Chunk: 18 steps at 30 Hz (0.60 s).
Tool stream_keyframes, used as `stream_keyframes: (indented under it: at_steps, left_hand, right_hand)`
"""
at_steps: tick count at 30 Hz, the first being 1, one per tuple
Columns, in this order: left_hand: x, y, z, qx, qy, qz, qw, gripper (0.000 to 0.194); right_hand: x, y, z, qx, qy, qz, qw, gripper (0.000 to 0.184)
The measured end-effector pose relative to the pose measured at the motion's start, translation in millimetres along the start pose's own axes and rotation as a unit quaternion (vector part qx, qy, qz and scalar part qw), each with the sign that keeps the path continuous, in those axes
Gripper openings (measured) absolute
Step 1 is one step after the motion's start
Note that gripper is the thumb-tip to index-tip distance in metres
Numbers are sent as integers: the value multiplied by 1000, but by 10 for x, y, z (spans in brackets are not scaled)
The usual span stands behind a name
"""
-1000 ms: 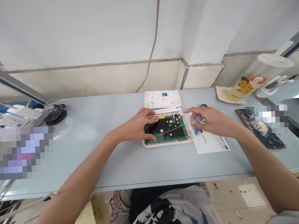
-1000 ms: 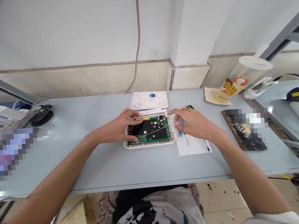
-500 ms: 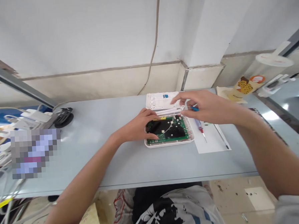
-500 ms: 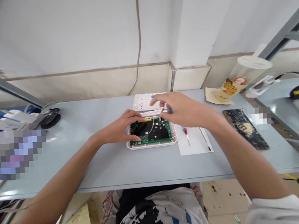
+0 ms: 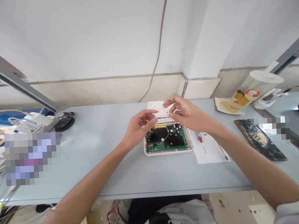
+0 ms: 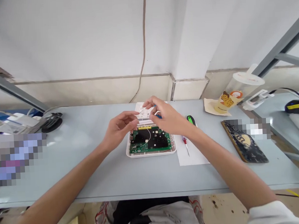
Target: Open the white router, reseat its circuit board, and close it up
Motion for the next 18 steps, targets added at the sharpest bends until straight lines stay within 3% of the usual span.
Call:
stream_keyframes:
  at_steps: [3, 6, 12, 15, 18]
  left_hand:
    - [11, -4, -24, 24, -10, -11, 1000, 38]
    - [33, 2, -7, 21, -38, 3, 999, 33]
    - [54, 36, -16, 17, -37, 20, 999, 30]
    - [109, 65, -79, 79, -63, 42, 994, 31]
    - [159, 92, -125, 129, -92, 67, 985, 18]
  right_hand:
    - [136, 55, -10, -12, 5, 62, 998, 42]
    - [247, 112, 8, -26, 17, 81, 996, 49]
    - [289, 151, -9, 11, 31, 54, 998, 31]
    - [370, 174, -22, 25, 23, 84, 996, 45]
    - [434, 189, -7, 17, 38, 107, 993, 64]
Point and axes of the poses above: each hand's wrist, its own y-axis away from the middle knuckle, its own x-axis out of the palm, z = x × y, the point moved 4 cm from there along -y, towards the middle knuckle, and after that the axes turned 10 degrees about -z, right-handed, at the moved point
